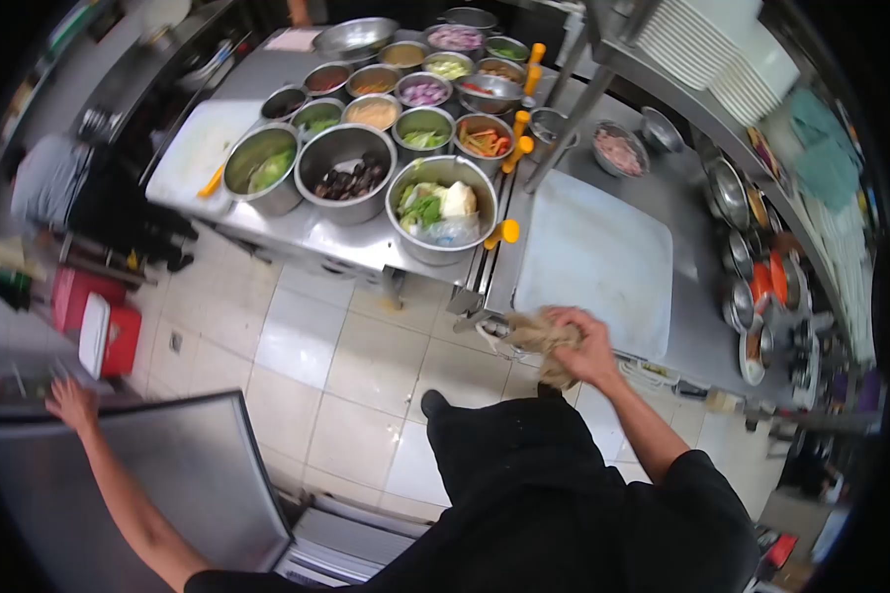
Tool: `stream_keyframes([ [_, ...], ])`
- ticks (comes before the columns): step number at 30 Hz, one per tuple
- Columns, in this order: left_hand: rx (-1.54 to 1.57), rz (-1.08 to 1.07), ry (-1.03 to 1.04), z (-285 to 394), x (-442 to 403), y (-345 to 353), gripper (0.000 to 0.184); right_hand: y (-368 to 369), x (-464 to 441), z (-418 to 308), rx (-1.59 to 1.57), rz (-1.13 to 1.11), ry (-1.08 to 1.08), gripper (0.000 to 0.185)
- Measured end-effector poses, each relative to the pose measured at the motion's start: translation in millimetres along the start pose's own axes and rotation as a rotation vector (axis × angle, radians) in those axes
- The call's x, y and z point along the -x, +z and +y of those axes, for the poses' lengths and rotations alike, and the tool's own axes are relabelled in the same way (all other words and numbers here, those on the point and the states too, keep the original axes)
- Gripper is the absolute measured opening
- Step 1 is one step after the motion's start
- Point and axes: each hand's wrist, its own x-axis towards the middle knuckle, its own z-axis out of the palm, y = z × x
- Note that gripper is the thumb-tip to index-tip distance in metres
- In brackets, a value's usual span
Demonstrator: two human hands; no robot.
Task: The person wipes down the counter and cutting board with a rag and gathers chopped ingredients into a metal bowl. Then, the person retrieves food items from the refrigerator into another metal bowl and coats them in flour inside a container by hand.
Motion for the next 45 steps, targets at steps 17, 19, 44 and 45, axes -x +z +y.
stream_keyframes([
  [17,-0.359,-0.373,0.176,56,15,-31,0.041,-129,-39,136,0.842,0.517,0.134,0.052],
  [19,-0.291,-0.457,0.246,76,21,-45,0.041,-165,-39,157,0.916,0.6,0.16,0.052],
  [44,0.522,-1.238,0.955,388,245,-246,0.045,-470,90,327,1.109,0.311,0.468,0.02],
  [45,0.638,-1.057,1.026,393,244,-271,0.046,-471,87,315,1.104,0.298,0.501,0.021],
])
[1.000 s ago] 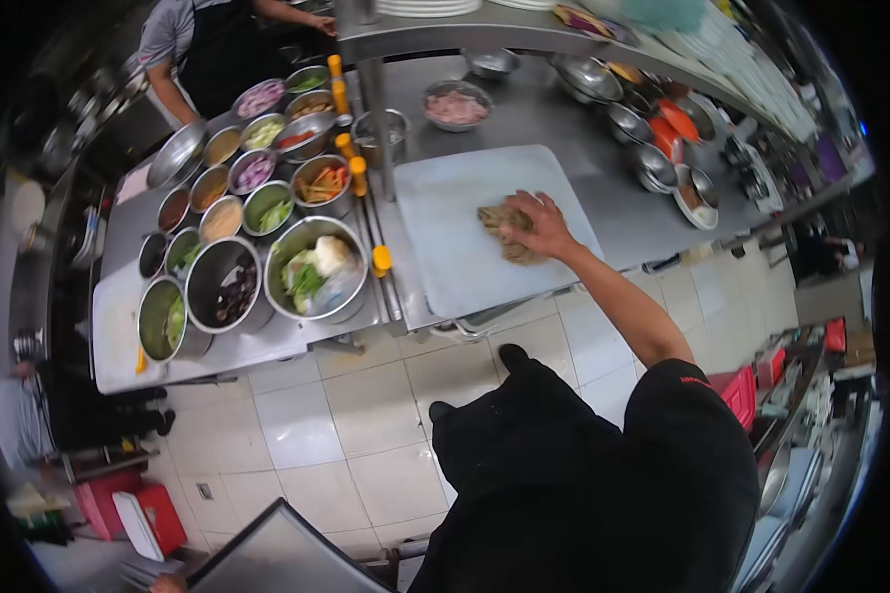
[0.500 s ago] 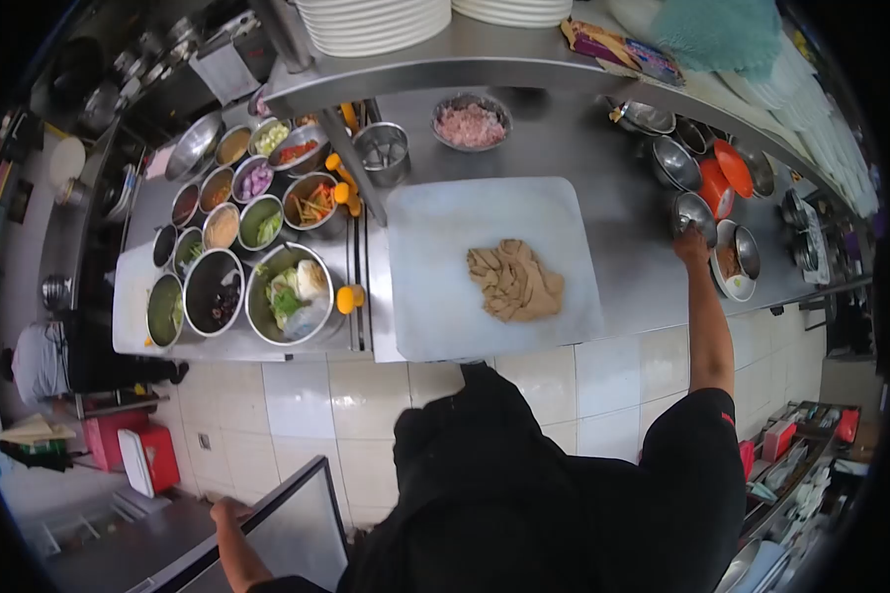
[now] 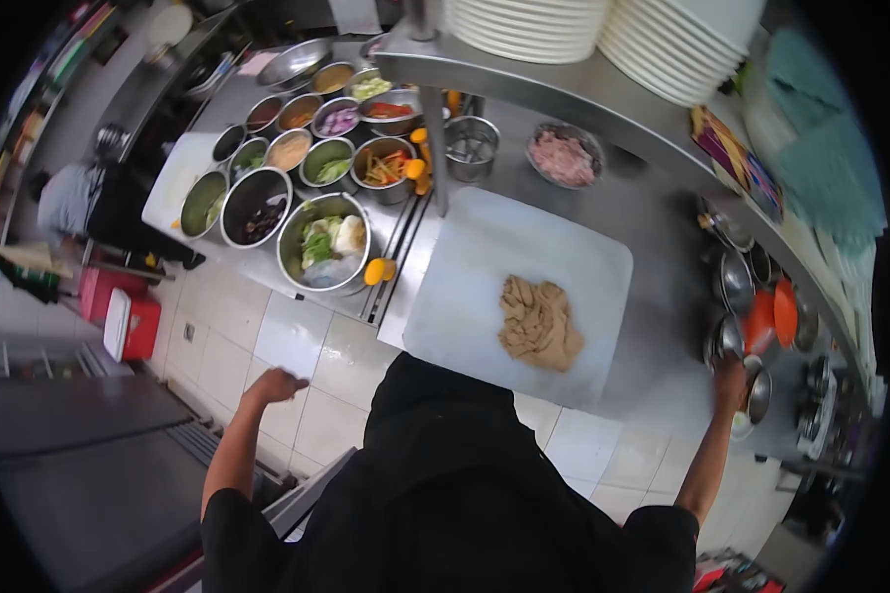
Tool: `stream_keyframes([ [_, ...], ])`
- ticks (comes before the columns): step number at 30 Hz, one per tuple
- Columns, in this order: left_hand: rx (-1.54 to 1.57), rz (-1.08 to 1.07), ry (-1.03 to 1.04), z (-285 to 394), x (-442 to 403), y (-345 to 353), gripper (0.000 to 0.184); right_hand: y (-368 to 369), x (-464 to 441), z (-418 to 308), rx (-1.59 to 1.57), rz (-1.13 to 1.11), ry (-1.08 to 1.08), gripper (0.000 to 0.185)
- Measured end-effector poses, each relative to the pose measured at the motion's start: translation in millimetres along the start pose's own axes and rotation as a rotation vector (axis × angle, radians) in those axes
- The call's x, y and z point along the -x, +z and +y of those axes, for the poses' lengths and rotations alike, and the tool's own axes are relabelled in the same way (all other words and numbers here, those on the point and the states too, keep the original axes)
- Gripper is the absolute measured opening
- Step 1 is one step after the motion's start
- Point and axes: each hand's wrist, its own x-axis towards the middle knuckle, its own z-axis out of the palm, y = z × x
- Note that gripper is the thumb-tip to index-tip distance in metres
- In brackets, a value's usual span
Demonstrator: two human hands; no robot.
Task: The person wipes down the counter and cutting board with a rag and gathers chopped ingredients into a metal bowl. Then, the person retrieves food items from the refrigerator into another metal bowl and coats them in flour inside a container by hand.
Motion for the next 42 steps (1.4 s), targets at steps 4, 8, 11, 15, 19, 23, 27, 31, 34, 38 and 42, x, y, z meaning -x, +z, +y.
stream_keyframes([
  [4,0.088,0.386,0.105,101,65,-49,0.047,-30,0,-15,-0.204,0.284,0.071,0.024],
  [8,0.532,0.399,0.39,181,119,-97,0.041,-117,15,-132,-0.4,0.202,0.033,0.015],
  [11,1.062,0.295,0.634,218,114,-114,0.041,-150,40,-268,-0.781,0.221,-0.321,0.015],
  [15,1.316,0.04,0.636,217,95,-168,0.043,-183,56,-446,-0.881,0.169,-1.078,0.022],
  [19,1.415,0.256,0.654,156,46,-212,0.029,-196,57,-585,-1.067,-0.023,-1.338,0.022],
  [23,1.584,0.337,0.671,71,16,-258,0.031,-198,15,-675,-1.262,0.087,-1.107,0.025],
  [27,1.665,0.411,0.666,6,-10,-299,0.031,-181,-91,-726,-1.036,0.066,-0.337,0.012],
  [31,1.646,0.505,0.651,-37,-28,-331,0.028,-147,-138,-757,-0.842,0.027,-0.157,0.018],
  [34,1.682,0.522,0.608,-54,-31,-343,0.026,-130,-138,-771,-0.585,0.054,-0.079,0.026],
  [38,1.745,0.47,0.552,-69,-42,-340,0.028,-96,-138,-777,-0.426,0.068,-0.115,0.034],
  [42,1.76,0.419,0.547,-71,-52,-334,0.028,-87,-142,-780,-0.438,0.087,-0.132,0.039],
])
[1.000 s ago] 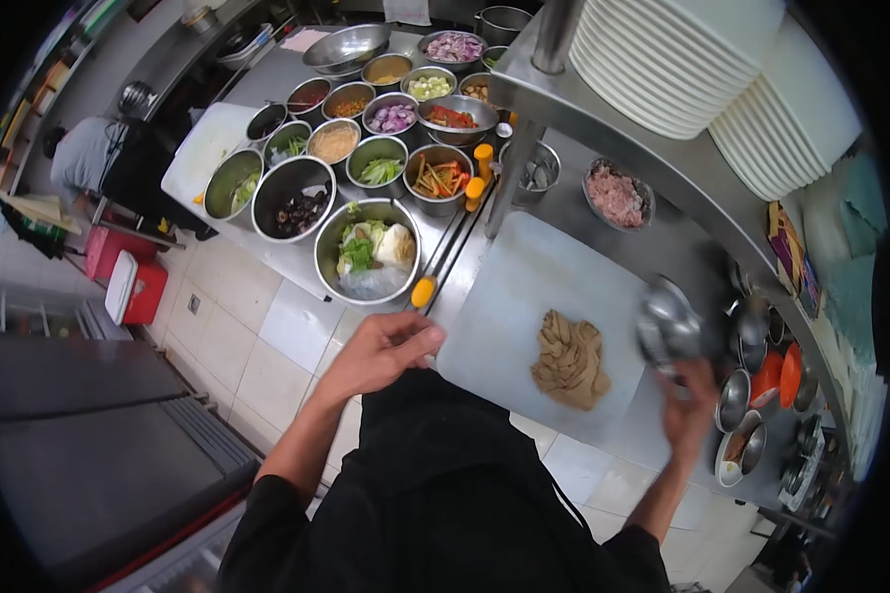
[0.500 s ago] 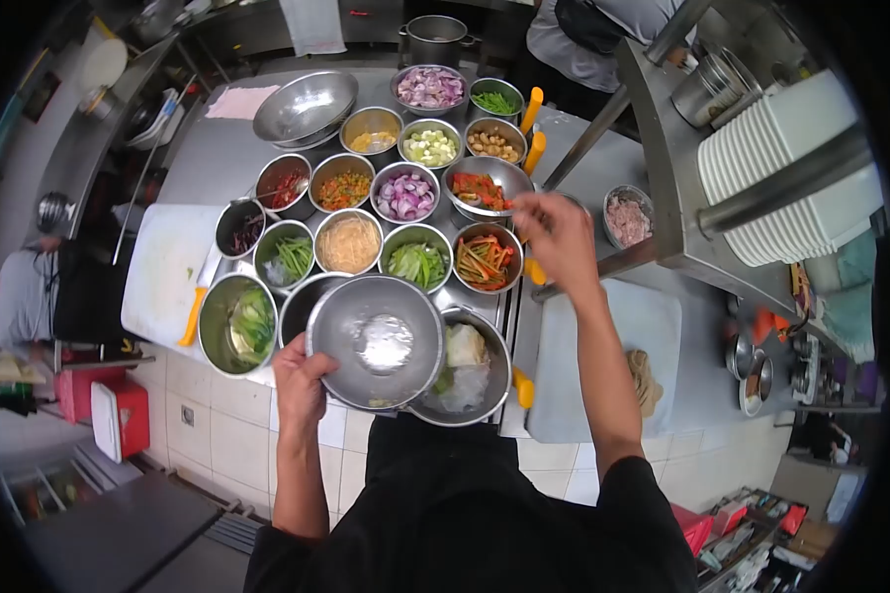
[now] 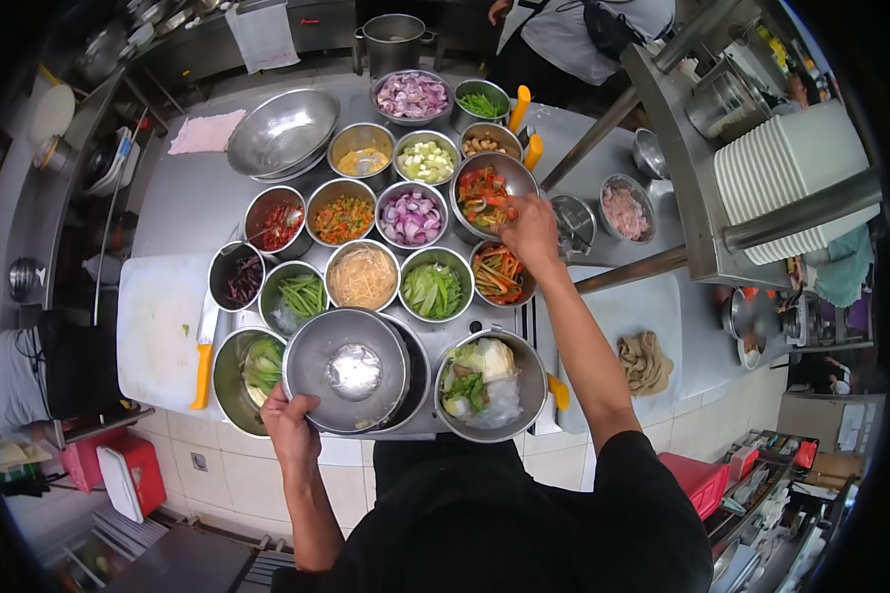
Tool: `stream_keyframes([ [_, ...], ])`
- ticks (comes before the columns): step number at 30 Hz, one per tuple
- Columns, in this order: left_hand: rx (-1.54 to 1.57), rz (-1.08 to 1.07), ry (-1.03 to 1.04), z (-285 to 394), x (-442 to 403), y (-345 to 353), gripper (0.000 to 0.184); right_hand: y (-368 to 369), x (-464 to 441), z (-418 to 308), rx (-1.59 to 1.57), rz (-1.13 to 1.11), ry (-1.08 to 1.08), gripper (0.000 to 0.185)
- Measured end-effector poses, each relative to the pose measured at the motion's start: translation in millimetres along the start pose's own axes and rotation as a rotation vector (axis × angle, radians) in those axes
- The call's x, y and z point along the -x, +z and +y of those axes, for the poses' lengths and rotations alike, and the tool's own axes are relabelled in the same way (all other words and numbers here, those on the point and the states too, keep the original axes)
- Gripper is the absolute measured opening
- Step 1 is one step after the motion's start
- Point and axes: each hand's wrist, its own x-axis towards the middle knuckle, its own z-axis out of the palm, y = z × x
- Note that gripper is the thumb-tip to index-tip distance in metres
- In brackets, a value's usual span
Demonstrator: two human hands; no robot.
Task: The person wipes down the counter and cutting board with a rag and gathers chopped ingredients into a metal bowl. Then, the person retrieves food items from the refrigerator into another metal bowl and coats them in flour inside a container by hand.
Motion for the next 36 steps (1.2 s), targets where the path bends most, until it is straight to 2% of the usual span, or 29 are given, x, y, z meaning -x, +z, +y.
stream_keyframes([
  [3,-0.019,-0.016,0.003,0,0,9,0.027,8,-15,3,-0.023,0.031,-0.025,0.039],
  [9,-0.04,-0.033,-0.004,-8,4,36,0.021,32,-37,6,0.25,-0.115,-0.092,0.036],
  [12,-0.039,-0.016,0.03,-13,9,54,0.021,16,-32,8,0.106,-0.017,-0.126,0.037],
  [15,-0.019,0.016,0.05,-11,14,67,0.023,1,-36,13,-0.019,0.28,-0.107,0.034],
  [18,-0.013,0.003,0.032,-9,16,67,0.027,13,-49,30,-0.052,0.38,0.057,0.033],
  [21,-0.023,0.015,0.033,-5,22,66,0.03,8,-57,37,-0.197,0.087,0.251,0.027],
  [25,0.009,0.082,0.098,-7,34,40,0.031,6,-71,51,-0.188,0.116,0.263,0.015],
  [29,0.074,0.166,0.105,6,40,15,0.033,-30,-87,46,-0.251,0.189,0.335,0.018],
  [33,0.097,0.221,0.106,22,33,-13,0.034,-90,-90,7,-0.426,0.267,0.365,0.019],
  [36,0.09,0.206,0.103,37,23,-20,0.031,-87,-95,3,-0.426,0.329,0.357,0.02],
])
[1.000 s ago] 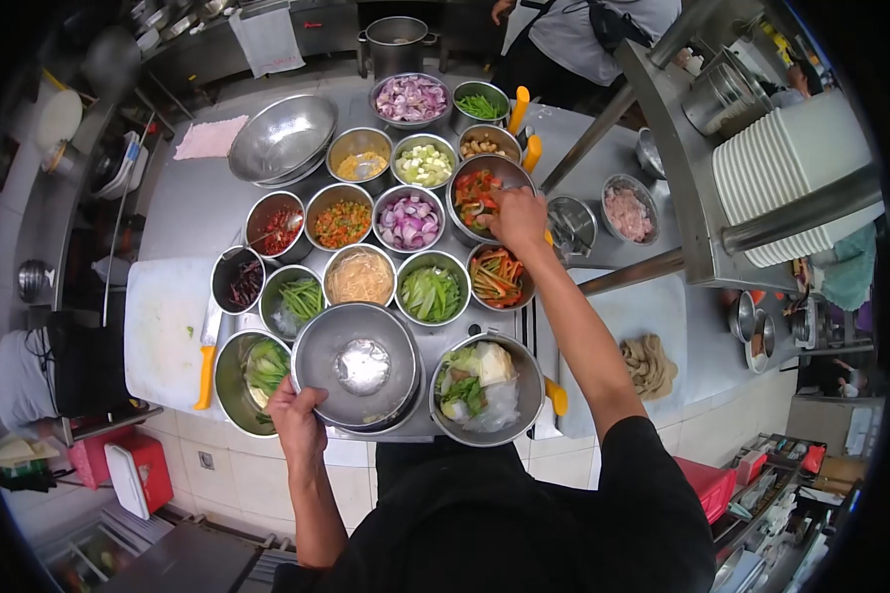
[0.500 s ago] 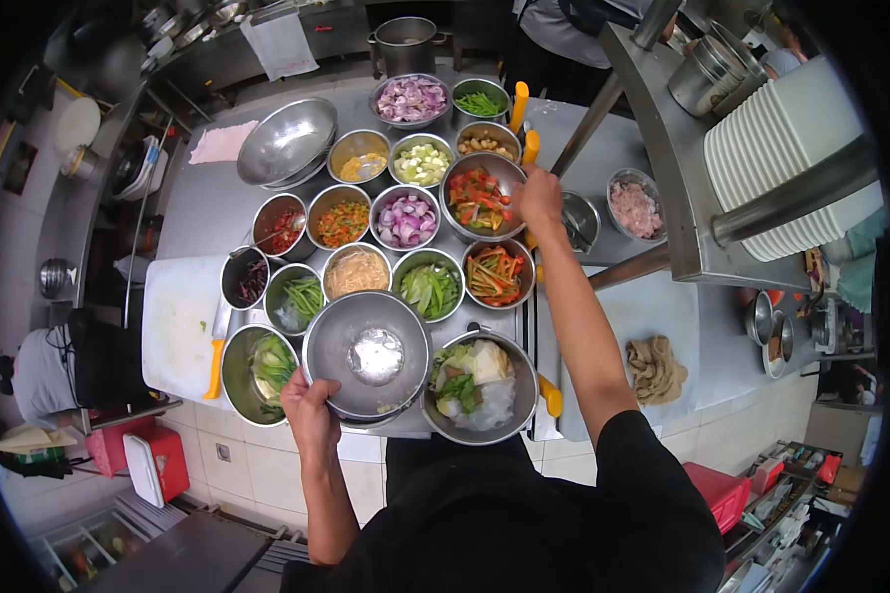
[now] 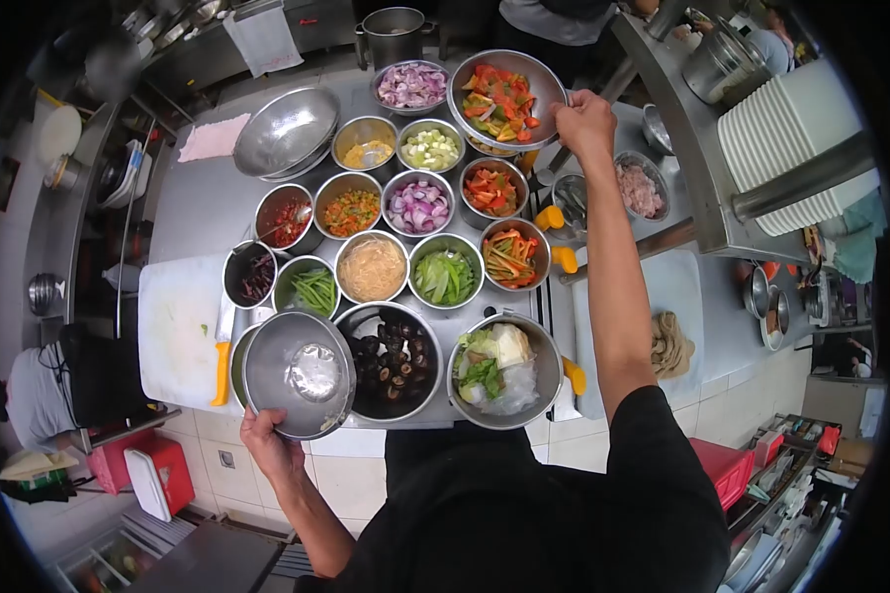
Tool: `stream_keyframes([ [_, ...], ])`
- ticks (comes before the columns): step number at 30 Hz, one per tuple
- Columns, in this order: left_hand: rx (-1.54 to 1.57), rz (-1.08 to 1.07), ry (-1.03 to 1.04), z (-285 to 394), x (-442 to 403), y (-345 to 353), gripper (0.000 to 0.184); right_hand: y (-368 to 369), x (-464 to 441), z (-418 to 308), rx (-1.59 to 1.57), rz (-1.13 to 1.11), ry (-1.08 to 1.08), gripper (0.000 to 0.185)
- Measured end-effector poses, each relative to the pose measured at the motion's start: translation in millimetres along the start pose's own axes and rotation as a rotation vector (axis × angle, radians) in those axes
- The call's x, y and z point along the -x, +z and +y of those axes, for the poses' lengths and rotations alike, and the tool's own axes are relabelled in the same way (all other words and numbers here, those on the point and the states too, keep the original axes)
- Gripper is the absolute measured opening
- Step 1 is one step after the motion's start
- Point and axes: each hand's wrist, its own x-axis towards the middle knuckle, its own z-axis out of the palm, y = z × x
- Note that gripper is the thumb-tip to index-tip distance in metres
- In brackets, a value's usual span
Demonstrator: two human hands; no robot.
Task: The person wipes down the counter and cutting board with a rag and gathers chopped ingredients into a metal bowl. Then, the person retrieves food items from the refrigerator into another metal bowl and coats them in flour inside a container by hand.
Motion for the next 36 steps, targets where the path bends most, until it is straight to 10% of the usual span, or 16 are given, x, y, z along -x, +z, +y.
stream_keyframes([
  [18,0.166,0.504,0.192,46,10,-196,0.021,205,179,-206,-0.668,-0.798,-0.211,0.014],
  [27,0.295,0.745,0.193,88,-83,-356,0.021,424,340,-433,-0.538,-0.635,-0.418,0.018],
  [36,0.259,0.888,0.18,115,-133,-464,0.024,656,349,-495,-0.253,-0.115,-1.124,0.01],
])
